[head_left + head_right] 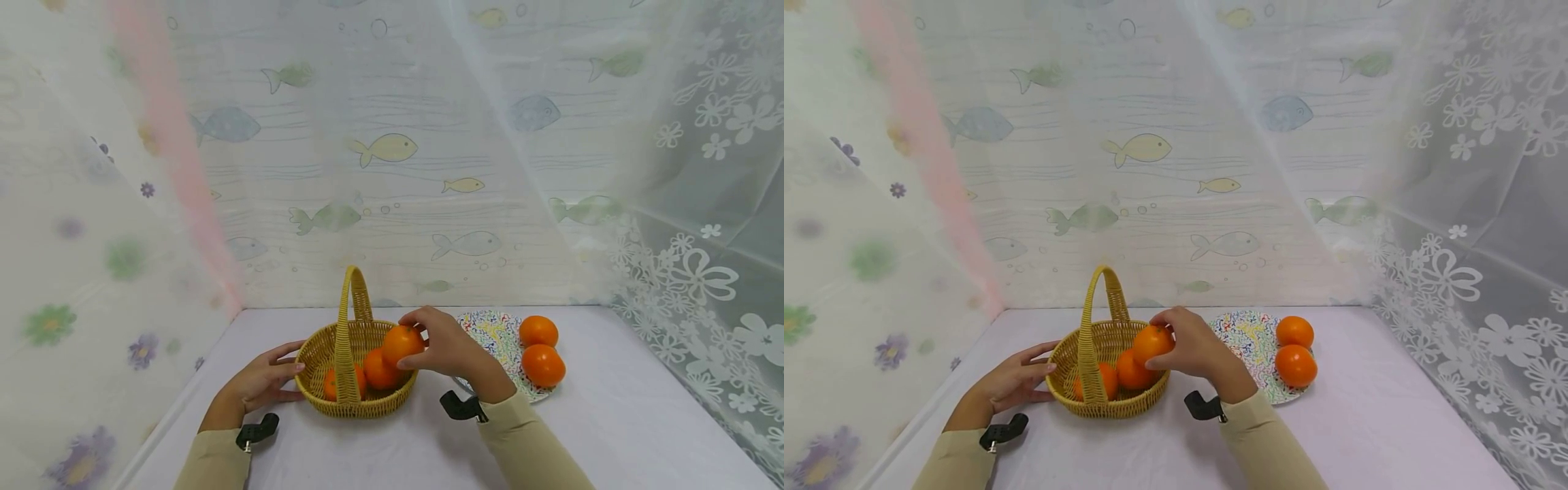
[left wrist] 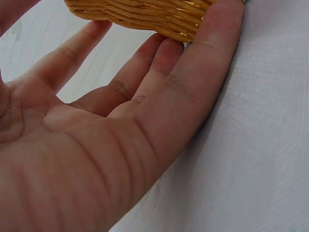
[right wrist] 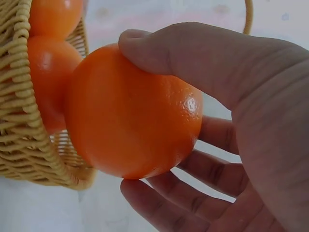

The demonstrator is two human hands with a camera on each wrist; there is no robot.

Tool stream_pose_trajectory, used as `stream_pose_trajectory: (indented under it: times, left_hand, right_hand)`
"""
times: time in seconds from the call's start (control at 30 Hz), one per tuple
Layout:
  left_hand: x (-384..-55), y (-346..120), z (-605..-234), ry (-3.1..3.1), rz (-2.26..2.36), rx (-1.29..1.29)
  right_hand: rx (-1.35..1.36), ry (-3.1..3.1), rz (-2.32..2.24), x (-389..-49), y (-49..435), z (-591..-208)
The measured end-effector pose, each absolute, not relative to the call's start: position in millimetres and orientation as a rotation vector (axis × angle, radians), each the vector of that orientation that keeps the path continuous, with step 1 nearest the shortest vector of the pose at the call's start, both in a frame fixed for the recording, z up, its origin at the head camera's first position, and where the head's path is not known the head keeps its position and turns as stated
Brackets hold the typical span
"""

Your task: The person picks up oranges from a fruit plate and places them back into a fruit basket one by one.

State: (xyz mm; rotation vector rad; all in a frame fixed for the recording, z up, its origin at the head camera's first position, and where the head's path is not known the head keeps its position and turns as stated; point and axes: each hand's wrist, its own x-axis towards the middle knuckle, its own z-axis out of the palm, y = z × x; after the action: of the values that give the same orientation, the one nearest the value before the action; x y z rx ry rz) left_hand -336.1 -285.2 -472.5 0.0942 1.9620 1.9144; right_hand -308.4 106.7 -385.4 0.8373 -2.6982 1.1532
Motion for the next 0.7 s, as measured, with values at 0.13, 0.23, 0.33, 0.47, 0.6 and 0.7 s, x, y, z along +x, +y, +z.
stream_pose_trajectory:
  times: [0.13,0.23,0.33,0.47,0.6,0.7]
  left_hand:
    - [-336.0,-285.2,-471.6,1.964,1.913,0.087]
    - [-335.9,-285.1,-471.7,1.96,1.918,0.074]
    - [-335.9,-285.7,-473.1,1.96,1.915,0.081]
    - [-336.3,-286.3,-474.5,1.952,1.919,0.081]
    - [-337.2,-286.1,-474.4,1.954,1.918,0.071]
    - [-337.1,-286.0,-473.5,1.959,1.916,0.07]
  right_hand:
    - [0.861,-2.684,1.157,-306.8,101.3,-386.2]
    - [0.858,-2.689,1.144,-305.4,97.3,-387.5]
    - [0.857,-2.71,1.108,-304.5,93.5,-389.9]
    - [0.847,-2.755,1.068,-305.2,89.4,-395.2]
    - [0.831,-2.764,1.058,-305.2,87.4,-397.4]
    - [0.831,-2.756,1.052,-304.7,87.1,-397.1]
